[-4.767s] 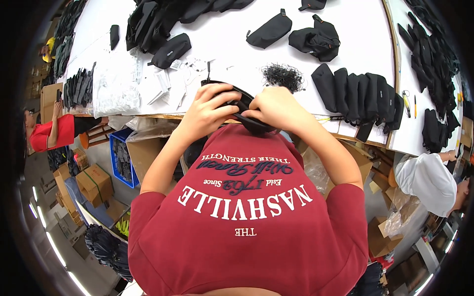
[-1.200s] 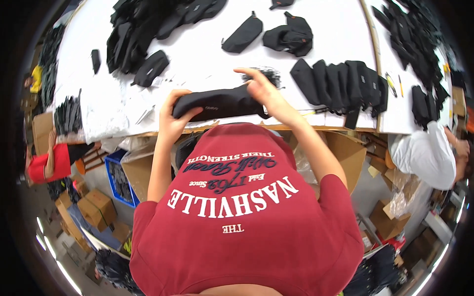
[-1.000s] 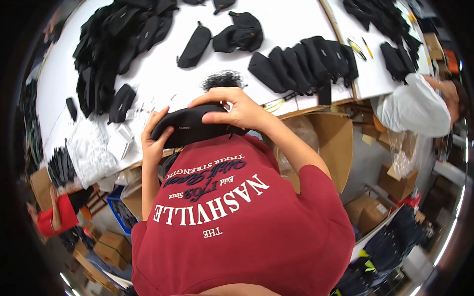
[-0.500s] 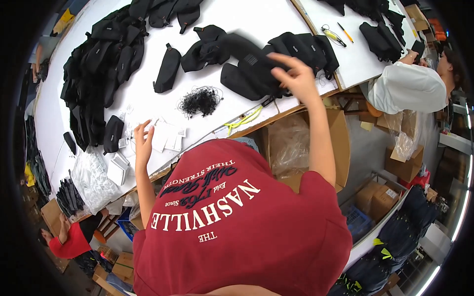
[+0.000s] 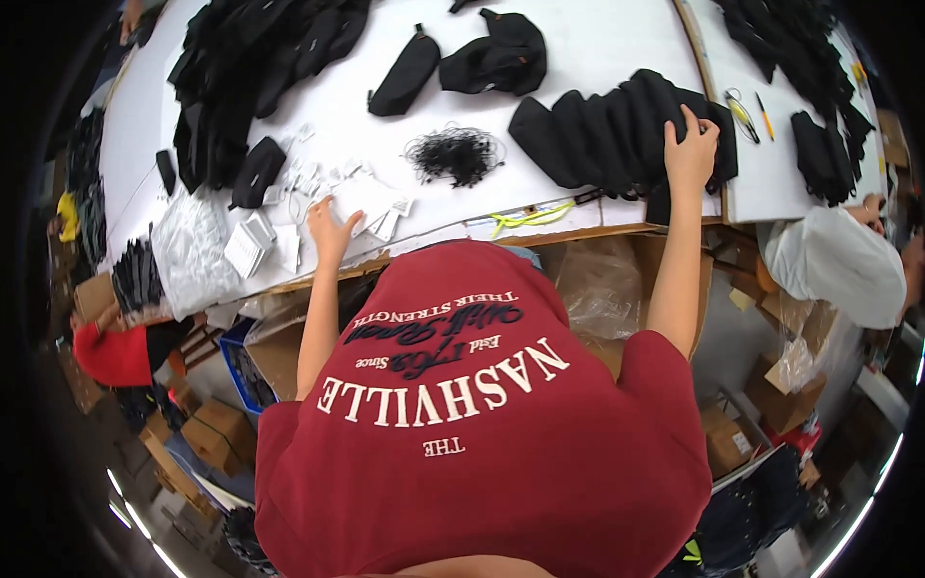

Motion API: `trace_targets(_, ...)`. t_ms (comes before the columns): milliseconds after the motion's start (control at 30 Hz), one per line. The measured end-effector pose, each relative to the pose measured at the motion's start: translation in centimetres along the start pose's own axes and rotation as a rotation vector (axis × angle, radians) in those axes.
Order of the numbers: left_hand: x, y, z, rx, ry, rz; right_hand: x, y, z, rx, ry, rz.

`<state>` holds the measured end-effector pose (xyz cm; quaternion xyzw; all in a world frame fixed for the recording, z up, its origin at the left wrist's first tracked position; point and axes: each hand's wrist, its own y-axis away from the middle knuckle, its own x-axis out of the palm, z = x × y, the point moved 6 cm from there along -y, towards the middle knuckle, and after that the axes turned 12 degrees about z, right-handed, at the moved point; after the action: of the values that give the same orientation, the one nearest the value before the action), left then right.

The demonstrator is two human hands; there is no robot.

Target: Inspecting and assembling small black fabric pouches or cases at a workbench.

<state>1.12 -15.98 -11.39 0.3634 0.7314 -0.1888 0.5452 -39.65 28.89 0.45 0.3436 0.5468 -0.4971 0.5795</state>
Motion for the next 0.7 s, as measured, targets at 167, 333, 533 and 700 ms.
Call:
trace_targets(167, -0.1, 0.1, -0.5, -0.076, 0.055, 0.142, 2.1, 5.4, 16.8, -0.338, -0.574, 0.248)
trace_targets(333, -0.8, -0.5, 1.2, -0.094, 0.162, 0.204, 11.5, 10.0, 30.0, -0.56, -0.601, 0.51)
trace_targets(533, -1.0, 1.2, 1.9, -0.154, 0.756, 0.306, 18.0, 11.0, 37.5, -0.763, -0.249, 0.594)
trace_targets(700, -2.9, 2.8, 2.0, -0.122, 0.775, 0.041, 19.5, 11.7, 37.5, -0.848, 0.004, 0.631)
